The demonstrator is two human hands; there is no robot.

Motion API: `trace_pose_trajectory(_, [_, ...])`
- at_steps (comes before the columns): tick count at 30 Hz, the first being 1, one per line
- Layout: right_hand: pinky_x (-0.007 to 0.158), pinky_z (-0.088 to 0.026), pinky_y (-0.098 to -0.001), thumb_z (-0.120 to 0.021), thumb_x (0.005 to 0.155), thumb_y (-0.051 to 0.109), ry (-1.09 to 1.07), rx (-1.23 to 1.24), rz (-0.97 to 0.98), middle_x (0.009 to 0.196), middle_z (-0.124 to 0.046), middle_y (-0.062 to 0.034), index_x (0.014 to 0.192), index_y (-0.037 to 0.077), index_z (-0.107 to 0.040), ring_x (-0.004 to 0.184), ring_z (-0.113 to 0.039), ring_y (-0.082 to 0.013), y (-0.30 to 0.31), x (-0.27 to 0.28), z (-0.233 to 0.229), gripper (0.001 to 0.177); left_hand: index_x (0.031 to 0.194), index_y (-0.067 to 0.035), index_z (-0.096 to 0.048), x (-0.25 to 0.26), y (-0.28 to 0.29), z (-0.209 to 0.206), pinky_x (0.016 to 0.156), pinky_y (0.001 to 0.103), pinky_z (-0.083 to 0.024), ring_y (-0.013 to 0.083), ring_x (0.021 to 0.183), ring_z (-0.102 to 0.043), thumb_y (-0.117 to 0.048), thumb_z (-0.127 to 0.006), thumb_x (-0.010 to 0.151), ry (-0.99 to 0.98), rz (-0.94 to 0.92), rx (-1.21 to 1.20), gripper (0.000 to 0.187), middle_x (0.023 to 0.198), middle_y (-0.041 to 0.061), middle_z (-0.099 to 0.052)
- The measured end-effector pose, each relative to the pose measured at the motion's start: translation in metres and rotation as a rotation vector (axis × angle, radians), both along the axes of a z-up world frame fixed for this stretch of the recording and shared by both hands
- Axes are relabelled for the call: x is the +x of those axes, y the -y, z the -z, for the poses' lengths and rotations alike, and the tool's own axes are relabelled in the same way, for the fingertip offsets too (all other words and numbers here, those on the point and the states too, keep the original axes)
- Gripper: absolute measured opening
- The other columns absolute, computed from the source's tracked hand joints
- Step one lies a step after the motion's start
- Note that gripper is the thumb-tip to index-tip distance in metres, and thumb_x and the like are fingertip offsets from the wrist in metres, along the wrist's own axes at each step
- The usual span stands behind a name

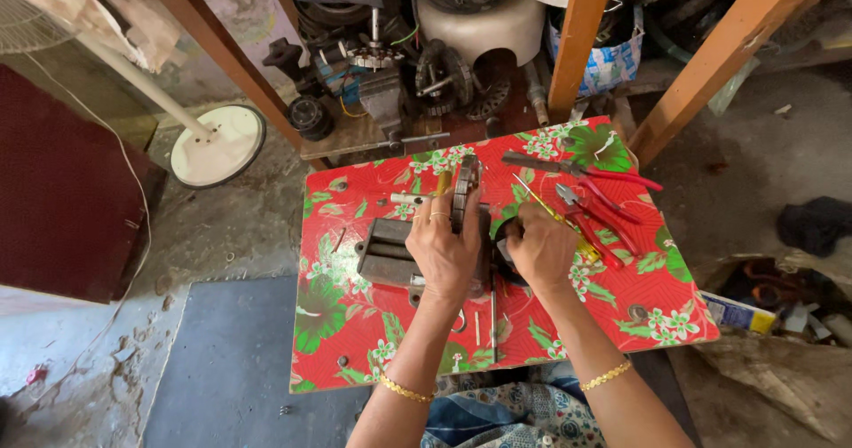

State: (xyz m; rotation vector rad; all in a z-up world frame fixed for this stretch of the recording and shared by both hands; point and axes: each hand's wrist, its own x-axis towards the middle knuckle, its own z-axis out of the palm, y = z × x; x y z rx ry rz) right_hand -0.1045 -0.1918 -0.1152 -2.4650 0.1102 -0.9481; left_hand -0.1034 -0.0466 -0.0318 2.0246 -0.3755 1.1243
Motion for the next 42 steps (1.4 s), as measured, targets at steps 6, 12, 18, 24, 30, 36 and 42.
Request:
trace_pose_trajectory(6, [0.061,-0.049,-0.0476,-0.075,0.079,0.016,-0.029,-0.002,0.000,0.080,-0.068,-0.0117,0.084,0.008,-0.063,0.070,-0.066,-0.0357,0.000,0.000,0.003,0.015,0.094,-0.002,-0.063,0.006,0.002,0.004,0.064,0.046,-0.051,0.0366,0.074,-0.065,-0.021,-0.079,0.091,-0.074,-0.084,0.015,0.024,0.080,0.015,-0.065])
trace_pose_trajectory(12, [0.060,-0.049,-0.0479,-0.075,0.075,0.015,0.005,-0.003,-0.007,0.079,-0.068,-0.0116,0.085,0.008,-0.063,0.071,-0.066,-0.0358,0.001,0.001,0.003,0.017,0.095,-0.001,-0.062,0.007,0.004,0.014,0.063,0.047,-0.051,0.0382,0.075,-0.065,-0.021,-0.077,0.090,-0.110,-0.136,0.060,0.026,0.081,0.017,-0.064])
trace_pose_trajectory(18, [0.060,-0.048,-0.0492,-0.073,0.081,0.018,-0.012,0.037,0.005,0.077,-0.068,-0.0121,0.079,0.007,-0.060,0.068,-0.065,-0.0370,-0.001,0.002,0.002,0.016,0.104,0.002,-0.063,-0.008,-0.002,0.024,0.064,0.048,-0.051,0.0402,0.079,-0.064,-0.018,-0.075,0.091,-0.082,-0.101,0.041,0.027,0.085,0.019,-0.064])
trace_pose_trajectory(24, [0.060,-0.048,-0.0513,-0.072,0.080,0.017,0.040,0.020,0.010,0.077,-0.067,-0.0152,0.079,0.006,-0.059,0.070,-0.065,-0.0401,-0.001,0.003,0.001,0.017,0.103,0.001,-0.060,-0.004,-0.002,0.032,0.066,0.049,-0.050,0.0411,0.082,-0.063,-0.021,-0.075,0.093,-0.080,-0.093,0.061,0.028,0.087,0.019,-0.063])
trace_pose_trajectory(30, [0.060,-0.047,-0.0530,-0.072,0.081,0.017,0.040,0.031,-0.025,0.078,-0.067,-0.0158,0.079,0.006,-0.058,0.072,-0.065,-0.0418,0.000,0.000,-0.002,0.018,0.105,0.000,-0.060,-0.005,-0.006,0.041,0.066,0.049,-0.048,0.0411,0.083,-0.062,-0.029,-0.078,0.092,-0.075,-0.061,0.068,0.037,0.089,0.017,-0.062])
trace_pose_trajectory(36, [0.059,-0.047,-0.0520,-0.071,0.083,0.017,0.034,0.028,-0.032,0.076,-0.067,-0.0157,0.081,0.006,-0.060,0.068,-0.065,-0.0400,0.000,-0.001,-0.005,0.016,0.125,-0.001,-0.057,-0.009,-0.002,0.045,0.074,0.043,-0.053,0.0357,0.086,-0.066,-0.034,-0.084,0.086,-0.042,0.081,-0.126,0.058,0.099,0.016,-0.067])
trace_pose_trajectory(42, [0.059,-0.048,-0.0503,-0.073,0.082,0.017,0.036,-0.005,-0.029,0.078,-0.068,-0.0153,0.084,0.006,-0.062,0.068,-0.066,-0.0386,0.000,-0.001,-0.003,0.016,0.138,0.001,-0.050,-0.006,-0.005,0.057,0.081,0.040,-0.055,0.0326,0.090,-0.070,-0.021,-0.081,0.091,-0.076,0.144,-0.233,0.061,0.108,0.018,-0.069])
